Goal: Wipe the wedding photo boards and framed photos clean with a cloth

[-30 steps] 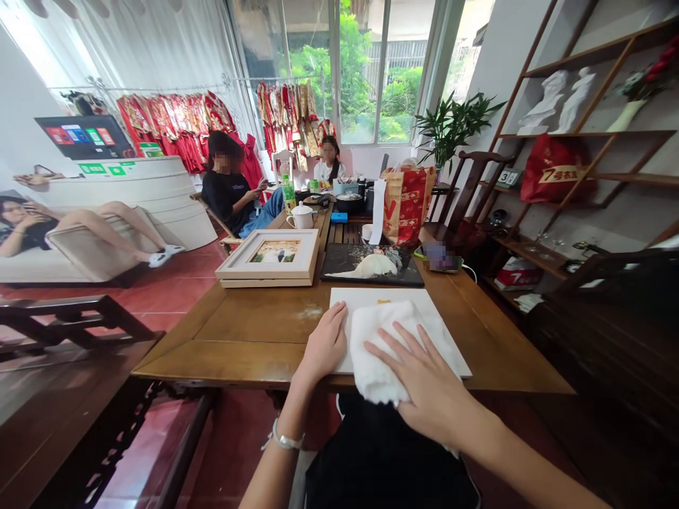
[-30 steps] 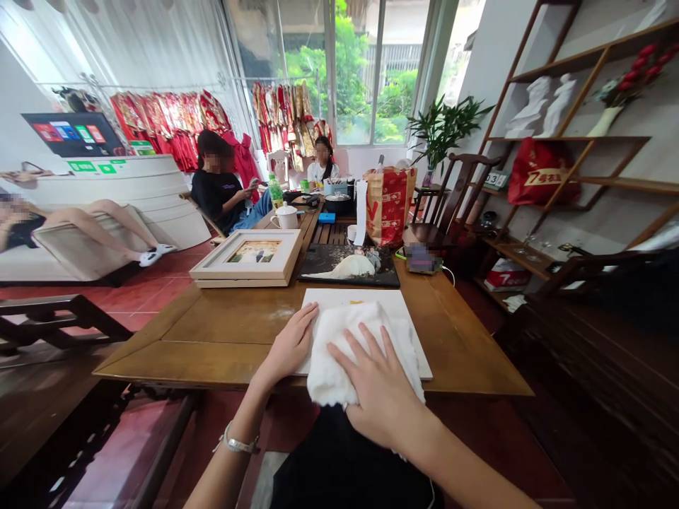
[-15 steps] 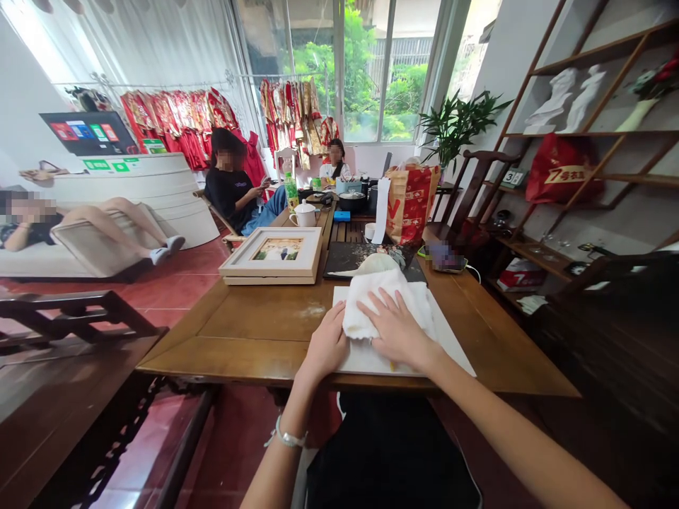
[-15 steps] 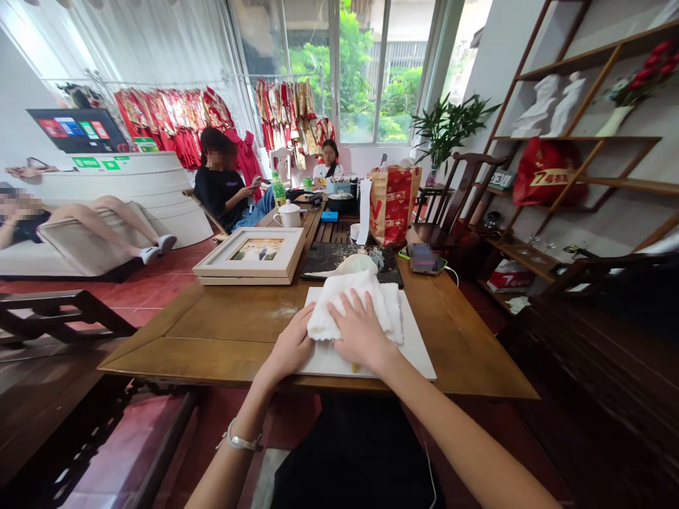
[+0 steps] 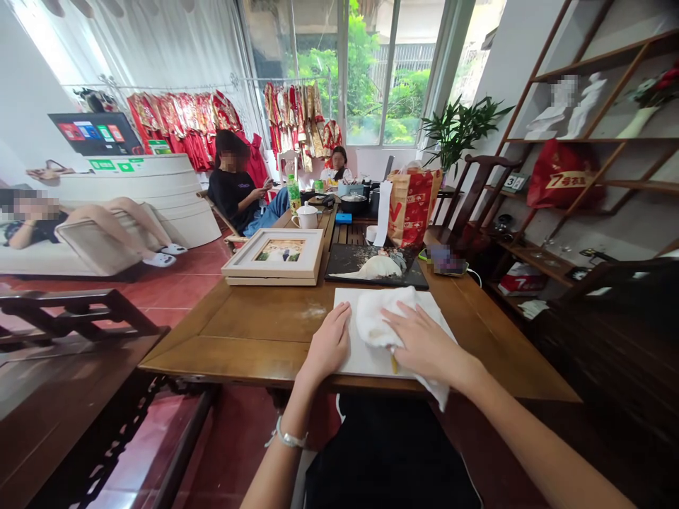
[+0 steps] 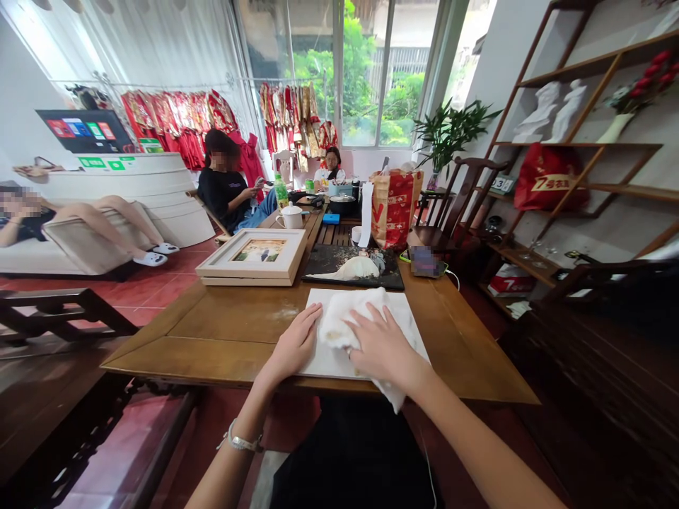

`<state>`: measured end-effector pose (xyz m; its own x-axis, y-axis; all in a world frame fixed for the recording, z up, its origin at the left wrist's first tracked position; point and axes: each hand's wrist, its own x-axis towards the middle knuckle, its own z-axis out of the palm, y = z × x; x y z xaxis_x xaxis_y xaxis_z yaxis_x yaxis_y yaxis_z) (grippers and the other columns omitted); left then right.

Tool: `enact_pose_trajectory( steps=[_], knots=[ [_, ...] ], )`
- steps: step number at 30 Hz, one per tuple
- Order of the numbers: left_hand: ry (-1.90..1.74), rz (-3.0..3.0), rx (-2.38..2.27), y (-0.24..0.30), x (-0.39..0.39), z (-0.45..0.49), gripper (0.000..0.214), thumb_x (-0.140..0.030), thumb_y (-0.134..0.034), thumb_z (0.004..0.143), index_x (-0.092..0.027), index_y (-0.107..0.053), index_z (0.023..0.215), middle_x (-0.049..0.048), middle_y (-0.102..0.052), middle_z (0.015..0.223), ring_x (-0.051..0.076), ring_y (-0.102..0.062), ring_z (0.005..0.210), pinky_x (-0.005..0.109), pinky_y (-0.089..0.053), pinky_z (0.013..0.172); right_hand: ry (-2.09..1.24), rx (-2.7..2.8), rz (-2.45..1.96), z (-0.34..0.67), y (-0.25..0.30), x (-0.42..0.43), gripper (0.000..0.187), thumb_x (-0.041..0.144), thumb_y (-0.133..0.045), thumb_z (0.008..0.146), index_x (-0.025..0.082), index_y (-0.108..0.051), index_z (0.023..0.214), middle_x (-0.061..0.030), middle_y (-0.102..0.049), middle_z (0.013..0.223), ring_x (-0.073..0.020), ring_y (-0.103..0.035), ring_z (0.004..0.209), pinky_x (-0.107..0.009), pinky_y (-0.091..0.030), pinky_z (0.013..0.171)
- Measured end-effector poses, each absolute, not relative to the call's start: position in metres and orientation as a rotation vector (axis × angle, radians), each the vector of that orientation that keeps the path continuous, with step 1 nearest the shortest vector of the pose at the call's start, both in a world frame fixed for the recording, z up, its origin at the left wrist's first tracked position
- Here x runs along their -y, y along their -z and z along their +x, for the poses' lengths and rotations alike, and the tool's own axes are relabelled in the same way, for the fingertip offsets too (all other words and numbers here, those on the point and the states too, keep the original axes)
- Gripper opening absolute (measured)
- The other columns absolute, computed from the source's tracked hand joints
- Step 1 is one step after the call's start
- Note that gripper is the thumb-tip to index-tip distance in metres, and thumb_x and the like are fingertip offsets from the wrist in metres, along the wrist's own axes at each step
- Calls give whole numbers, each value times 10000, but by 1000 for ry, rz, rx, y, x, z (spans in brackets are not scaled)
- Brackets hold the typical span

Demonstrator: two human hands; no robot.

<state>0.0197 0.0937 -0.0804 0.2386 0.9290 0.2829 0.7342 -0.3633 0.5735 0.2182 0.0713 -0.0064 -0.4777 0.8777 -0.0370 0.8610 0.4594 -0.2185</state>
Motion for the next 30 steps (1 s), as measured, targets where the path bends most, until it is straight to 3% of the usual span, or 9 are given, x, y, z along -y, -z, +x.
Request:
enact_pose_trajectory(
  steps=[2,5,12,15,21,30],
  knots=[
    [-852,2197,-1539,80,-93,19,439,-137,-309,879,-145,-464,1289,88,-422,1417,177,-348,1336,372,-295,1120,-393,2569,-1560,211,7,-102,537,259,-444,804,102,-479,1316,-119,-404,1419,-350,-206,1350,-526,-142,1090],
    [-868,2184,-1547,79,-93,19,437,-130,-328,869,-168,-480,1277,76,-429,1413,182,-364,1327,370,-303,1115,-457,2575,-1468,195,10,-141,496,325,-392,869,120,-482,1311,-121,-429,1402,-313,-257,1339,-479,-207,1079],
    [-886,2201,-1517,74,-93,21,452,-105,-341,848,-170,-485,1272,80,-471,1369,191,-384,1309,360,-345,1087,-501,2613,-1298,163,17,-165,470,334,-384,892,175,-465,1327,-90,-434,1404,-232,-271,1345,-412,-190,1095],
    [-897,2202,-1514,76,-93,21,451,-98,-344,843,-173,-491,1263,78,-480,1362,188,-397,1300,358,-342,1089,-471,2581,-1323,170,18,-158,456,311,-403,880,205,-482,1316,-79,-459,1387,-250,-278,1341,-425,-192,1091],
    [-879,2174,-1528,81,-93,19,435,-130,-325,873,-138,-478,1281,92,-434,1408,187,-354,1333,372,-292,1123,-409,2441,-1554,231,24,-149,469,270,-411,843,159,-518,1286,-108,-473,1371,-285,-300,1328,-432,-210,1092],
    [-849,2178,-1552,80,-93,19,446,-124,-323,870,-152,-473,1289,74,-424,1417,170,-343,1340,359,-289,1126,-366,2231,-1776,304,42,-141,526,262,-388,833,142,-443,1342,-118,-360,1445,-303,-261,1343,-485,-231,1089]
  ],
)
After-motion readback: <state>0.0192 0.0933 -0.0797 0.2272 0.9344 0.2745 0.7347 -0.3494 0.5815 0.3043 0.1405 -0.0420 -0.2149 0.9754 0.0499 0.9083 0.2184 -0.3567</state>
